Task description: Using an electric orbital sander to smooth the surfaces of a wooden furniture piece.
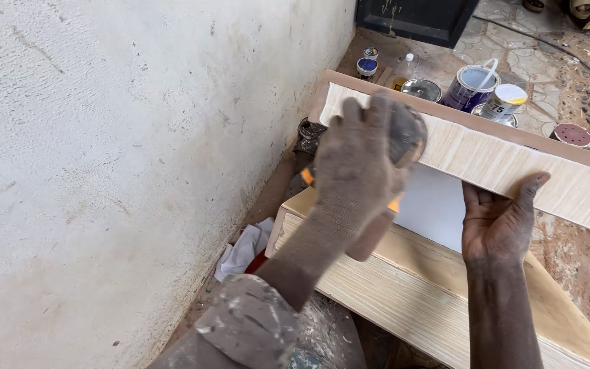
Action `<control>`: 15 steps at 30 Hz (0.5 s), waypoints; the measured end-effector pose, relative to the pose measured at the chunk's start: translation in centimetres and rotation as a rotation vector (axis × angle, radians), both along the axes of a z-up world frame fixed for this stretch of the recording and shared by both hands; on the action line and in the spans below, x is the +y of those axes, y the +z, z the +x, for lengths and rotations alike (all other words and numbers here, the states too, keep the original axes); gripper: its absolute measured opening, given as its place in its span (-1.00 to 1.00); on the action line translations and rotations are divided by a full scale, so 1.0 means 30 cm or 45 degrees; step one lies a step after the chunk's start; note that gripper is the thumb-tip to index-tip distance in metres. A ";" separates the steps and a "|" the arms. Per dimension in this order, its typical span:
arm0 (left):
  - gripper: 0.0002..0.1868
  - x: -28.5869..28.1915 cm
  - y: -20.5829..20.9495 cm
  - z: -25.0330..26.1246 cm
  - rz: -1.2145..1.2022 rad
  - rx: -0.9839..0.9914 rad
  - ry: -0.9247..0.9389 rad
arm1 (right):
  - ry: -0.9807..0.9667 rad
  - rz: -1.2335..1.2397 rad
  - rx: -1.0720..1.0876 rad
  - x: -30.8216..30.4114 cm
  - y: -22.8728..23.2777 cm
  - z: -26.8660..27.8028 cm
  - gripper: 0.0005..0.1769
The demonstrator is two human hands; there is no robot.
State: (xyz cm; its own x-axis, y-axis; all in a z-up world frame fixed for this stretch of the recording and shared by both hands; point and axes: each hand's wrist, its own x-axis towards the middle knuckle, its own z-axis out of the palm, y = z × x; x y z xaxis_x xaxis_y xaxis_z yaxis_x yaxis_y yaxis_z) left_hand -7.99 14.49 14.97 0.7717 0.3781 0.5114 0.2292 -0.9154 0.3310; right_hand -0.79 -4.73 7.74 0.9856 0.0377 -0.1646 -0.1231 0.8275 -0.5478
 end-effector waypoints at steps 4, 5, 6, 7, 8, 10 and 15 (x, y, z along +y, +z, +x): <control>-0.05 0.185 0.042 -0.041 0.014 0.039 0.137 | -0.031 -0.071 0.029 0.002 -0.010 -0.003 0.16; -0.07 0.217 0.052 -0.043 -0.013 -0.023 0.132 | -0.020 -0.063 0.010 0.004 -0.006 -0.002 0.14; -0.08 0.248 0.063 -0.045 -0.040 -0.085 0.127 | -0.008 -0.055 -0.009 0.005 -0.002 -0.001 0.12; -0.08 0.258 0.068 -0.060 -0.041 -0.088 0.124 | -0.012 -0.056 -0.012 0.004 -0.005 -0.002 0.12; -0.07 0.268 0.074 -0.074 -0.049 -0.098 0.111 | -0.021 -0.057 0.011 0.004 -0.008 -0.002 0.12; -0.07 0.268 0.082 -0.079 -0.054 -0.119 0.096 | -0.033 -0.054 0.024 0.007 -0.006 0.009 0.11; -0.02 0.171 0.031 -0.039 0.081 -0.057 0.077 | -0.039 -0.011 0.045 0.008 -0.007 0.009 0.09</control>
